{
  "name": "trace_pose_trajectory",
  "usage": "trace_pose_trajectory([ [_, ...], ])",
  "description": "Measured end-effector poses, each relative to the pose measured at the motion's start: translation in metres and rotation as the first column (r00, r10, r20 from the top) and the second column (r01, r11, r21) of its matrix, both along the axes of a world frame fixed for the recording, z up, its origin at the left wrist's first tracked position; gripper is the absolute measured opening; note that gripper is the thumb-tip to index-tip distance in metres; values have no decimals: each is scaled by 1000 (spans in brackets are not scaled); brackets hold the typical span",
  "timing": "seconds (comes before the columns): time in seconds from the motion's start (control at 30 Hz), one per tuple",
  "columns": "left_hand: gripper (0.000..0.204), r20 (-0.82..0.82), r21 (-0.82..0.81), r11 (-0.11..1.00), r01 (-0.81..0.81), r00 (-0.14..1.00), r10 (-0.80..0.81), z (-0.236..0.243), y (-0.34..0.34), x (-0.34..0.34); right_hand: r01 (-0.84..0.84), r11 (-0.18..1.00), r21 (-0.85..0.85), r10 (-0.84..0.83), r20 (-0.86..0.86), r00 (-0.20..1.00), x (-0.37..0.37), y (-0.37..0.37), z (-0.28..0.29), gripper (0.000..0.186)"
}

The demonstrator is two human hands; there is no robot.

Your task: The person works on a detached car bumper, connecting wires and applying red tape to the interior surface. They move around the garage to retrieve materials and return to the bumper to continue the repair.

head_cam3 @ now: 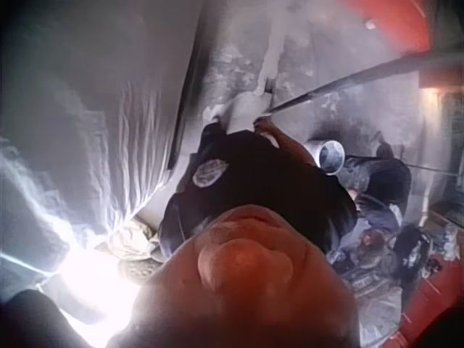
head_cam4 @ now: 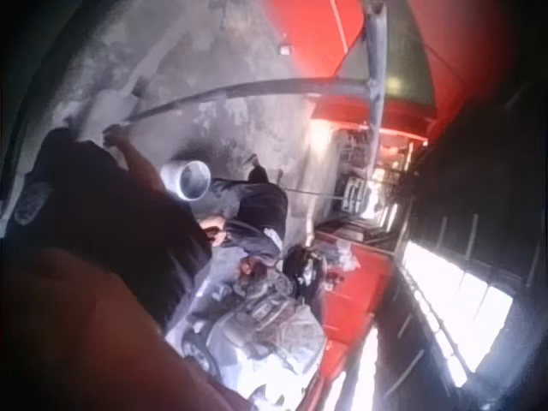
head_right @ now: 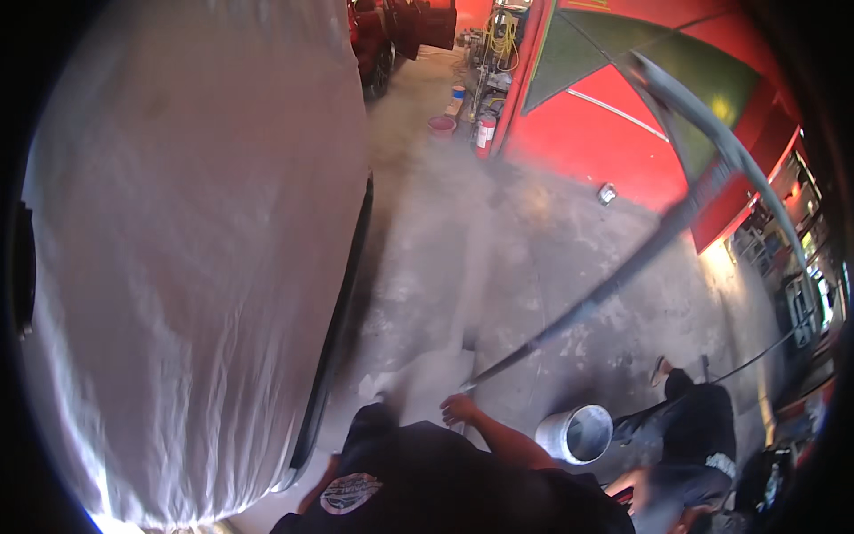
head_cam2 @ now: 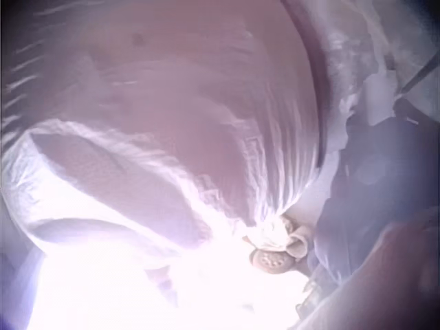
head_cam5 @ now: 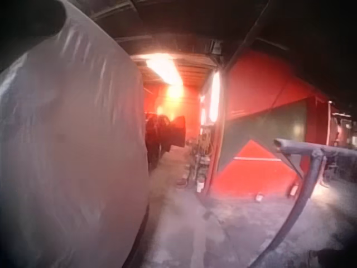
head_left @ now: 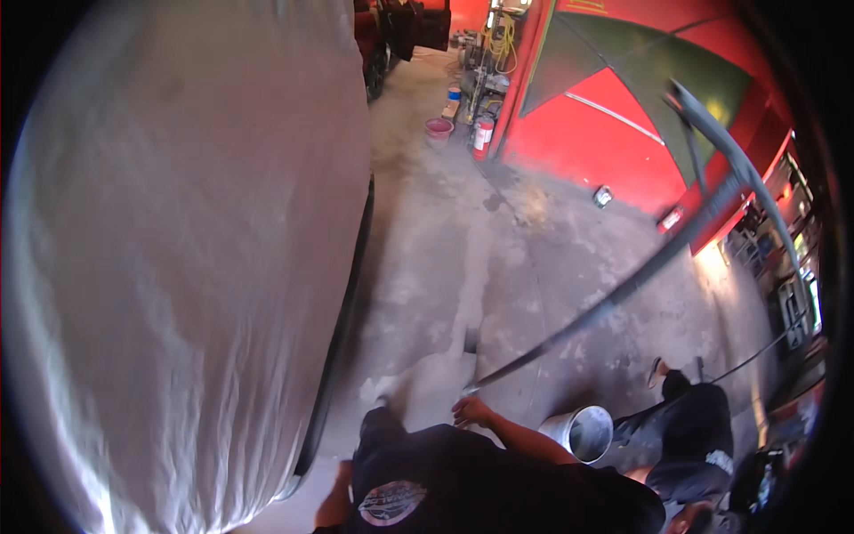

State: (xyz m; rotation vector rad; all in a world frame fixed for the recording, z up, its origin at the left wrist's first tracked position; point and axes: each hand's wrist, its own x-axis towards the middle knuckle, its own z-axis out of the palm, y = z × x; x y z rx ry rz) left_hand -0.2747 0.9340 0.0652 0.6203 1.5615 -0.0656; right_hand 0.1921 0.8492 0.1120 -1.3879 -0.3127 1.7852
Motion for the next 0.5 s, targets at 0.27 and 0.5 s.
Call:
trace_pose_trajectory([
  [0.27, 24, 181, 371, 912, 177, 949, -258, 38, 339, 192, -152, 982, 108, 9, 787, 617, 99, 171, 58, 30],
  [0.5, 28, 497, 353, 909, 224, 778, -385, 49, 480, 438, -85, 874, -478, 486, 863, 139, 240, 234, -50, 23],
])
